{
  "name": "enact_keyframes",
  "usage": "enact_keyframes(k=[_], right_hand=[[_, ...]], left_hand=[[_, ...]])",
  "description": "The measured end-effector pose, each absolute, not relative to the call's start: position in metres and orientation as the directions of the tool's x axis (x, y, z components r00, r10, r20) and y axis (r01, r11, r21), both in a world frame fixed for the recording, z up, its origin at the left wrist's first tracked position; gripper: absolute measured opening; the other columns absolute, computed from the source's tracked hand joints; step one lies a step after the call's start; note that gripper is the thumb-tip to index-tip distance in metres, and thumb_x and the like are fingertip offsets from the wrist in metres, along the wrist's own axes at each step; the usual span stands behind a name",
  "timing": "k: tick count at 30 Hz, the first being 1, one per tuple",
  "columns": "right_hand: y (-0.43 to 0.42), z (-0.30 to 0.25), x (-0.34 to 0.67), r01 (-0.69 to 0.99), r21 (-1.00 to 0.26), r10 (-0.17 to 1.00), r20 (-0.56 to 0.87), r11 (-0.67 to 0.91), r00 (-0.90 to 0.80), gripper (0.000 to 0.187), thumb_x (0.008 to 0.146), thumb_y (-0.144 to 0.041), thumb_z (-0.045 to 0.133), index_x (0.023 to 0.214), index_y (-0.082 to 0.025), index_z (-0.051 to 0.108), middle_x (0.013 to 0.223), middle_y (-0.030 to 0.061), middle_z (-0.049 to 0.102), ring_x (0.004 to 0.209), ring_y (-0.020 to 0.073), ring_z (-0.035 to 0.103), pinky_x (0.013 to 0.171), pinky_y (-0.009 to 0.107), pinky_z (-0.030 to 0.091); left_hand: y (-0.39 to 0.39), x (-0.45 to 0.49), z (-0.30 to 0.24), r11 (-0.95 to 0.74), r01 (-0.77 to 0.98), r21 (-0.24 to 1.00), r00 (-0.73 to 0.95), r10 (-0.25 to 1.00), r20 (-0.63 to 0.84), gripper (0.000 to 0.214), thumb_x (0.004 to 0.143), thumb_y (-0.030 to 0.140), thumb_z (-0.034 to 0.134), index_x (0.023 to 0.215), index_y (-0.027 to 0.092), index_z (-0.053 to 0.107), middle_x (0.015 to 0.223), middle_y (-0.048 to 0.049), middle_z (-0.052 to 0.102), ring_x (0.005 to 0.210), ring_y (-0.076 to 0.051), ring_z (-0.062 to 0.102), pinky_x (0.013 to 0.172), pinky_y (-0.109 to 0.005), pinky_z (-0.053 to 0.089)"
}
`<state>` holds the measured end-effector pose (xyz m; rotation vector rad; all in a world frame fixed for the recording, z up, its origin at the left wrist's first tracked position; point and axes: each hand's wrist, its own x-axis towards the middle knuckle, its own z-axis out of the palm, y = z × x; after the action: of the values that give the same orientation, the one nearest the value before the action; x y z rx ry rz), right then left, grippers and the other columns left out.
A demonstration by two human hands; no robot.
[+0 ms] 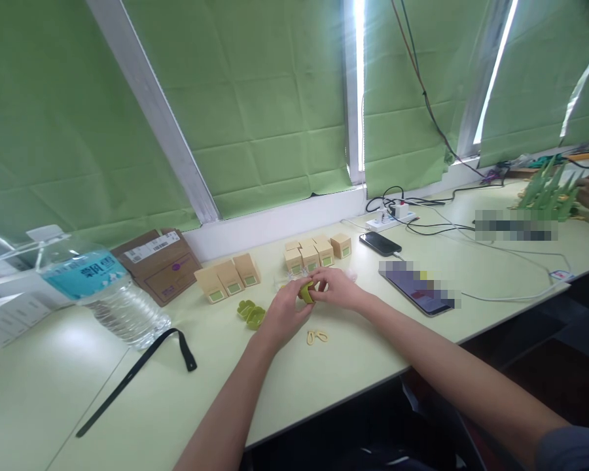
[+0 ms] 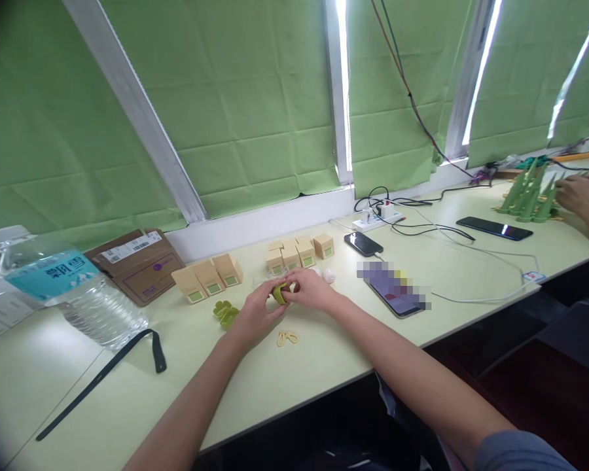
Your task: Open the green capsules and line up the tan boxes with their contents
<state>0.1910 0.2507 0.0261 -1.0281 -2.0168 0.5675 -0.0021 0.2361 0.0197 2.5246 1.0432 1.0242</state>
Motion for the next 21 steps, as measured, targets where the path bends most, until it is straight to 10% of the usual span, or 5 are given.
enact_keyframes(k=[21], right_hand=[[0.244, 0.032, 0.189, 0.537, -0.606, 0.809, 0.472, 0.587, -0.350, 0.006, 0.079, -0.015, 0.058, 0.075, -0.018, 0.056, 0.080, -0.0002, 0.061, 0.069, 0.0125, 0.054, 0.063, 0.024, 0.039]], left_hand=[[0.235, 0.003, 0.029, -0.722, 0.524, 0.451, 0.478, 0.688, 0.545, 0.037, 0.081, 0.018, 0.064, 0.117, 0.025, 0.057, 0.097, -0.0016, 0.066, 0.083, -0.016, 0.060, 0.080, -0.030, 0.048]])
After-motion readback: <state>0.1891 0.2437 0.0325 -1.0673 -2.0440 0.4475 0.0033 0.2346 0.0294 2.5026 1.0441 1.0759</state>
